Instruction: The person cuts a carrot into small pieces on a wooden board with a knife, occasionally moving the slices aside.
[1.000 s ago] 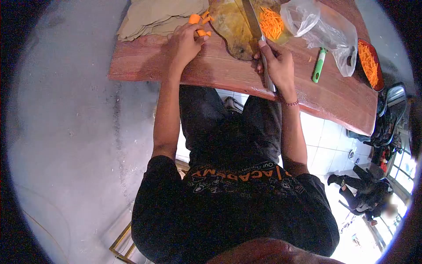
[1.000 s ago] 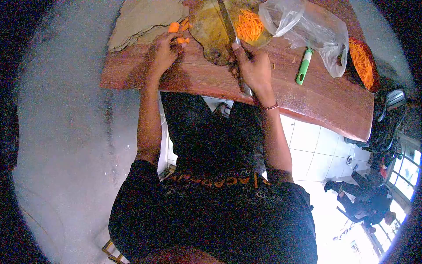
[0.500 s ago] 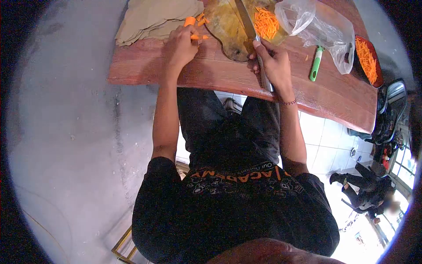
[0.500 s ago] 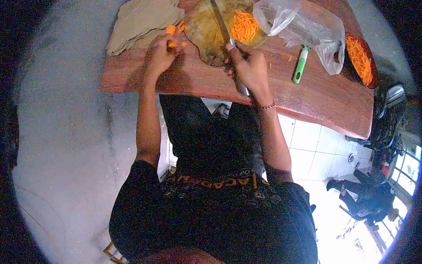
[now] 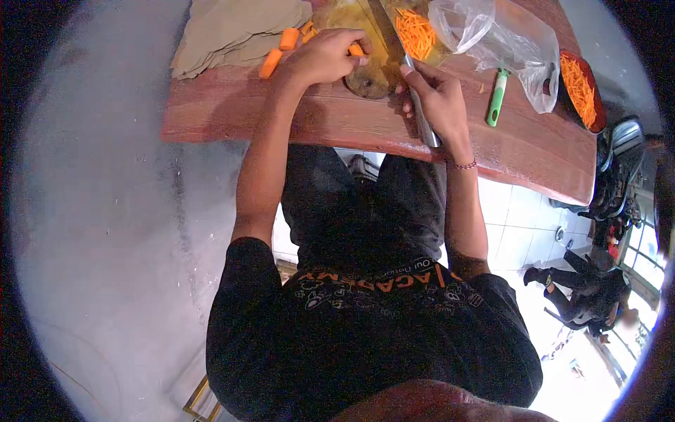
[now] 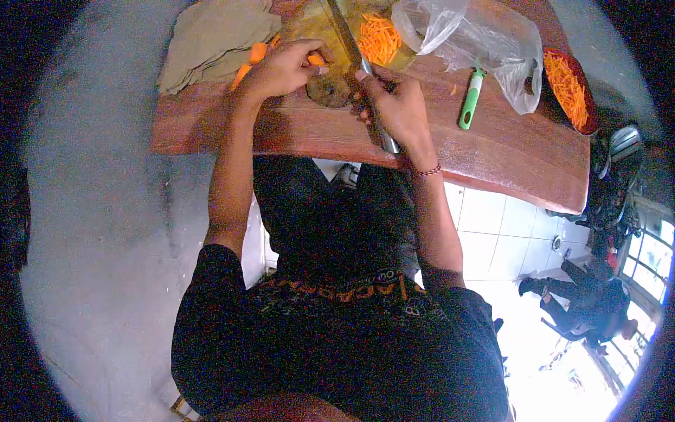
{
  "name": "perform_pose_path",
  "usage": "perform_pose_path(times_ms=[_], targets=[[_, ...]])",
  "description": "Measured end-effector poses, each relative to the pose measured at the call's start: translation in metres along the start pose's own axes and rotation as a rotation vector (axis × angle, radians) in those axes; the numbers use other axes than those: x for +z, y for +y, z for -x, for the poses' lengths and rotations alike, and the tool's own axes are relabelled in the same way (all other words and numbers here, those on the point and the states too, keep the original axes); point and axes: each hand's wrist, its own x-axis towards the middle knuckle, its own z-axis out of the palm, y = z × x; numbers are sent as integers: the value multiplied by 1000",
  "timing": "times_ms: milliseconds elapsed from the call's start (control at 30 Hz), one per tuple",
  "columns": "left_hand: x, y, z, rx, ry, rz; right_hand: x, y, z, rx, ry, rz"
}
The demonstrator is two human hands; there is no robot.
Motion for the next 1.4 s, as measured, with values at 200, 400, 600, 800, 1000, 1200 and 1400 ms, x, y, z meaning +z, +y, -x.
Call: perform_pose_path(times_ms=[200,400,600,800,1000,1200,1400], targets=[[7,-10,0,-9,62,28,-4,4,-3,1,-14,8],[14,-12,19,-1,335,-53,-2,5,-1,-4,-20,21],[17,-10,24,-59,338,-26,5,-5,2,-23,-27,121],[27,-6,25,-37,418,57,9,-7,3,-51,-22,285],[40,-16,22,4,552,72,14,-1,2,-155,5,403],[42,-18,23,53,618,33,24,-9,7,-78,7,395],[45,-21,22,45,606,47,22,-2,5,-236,55,482]])
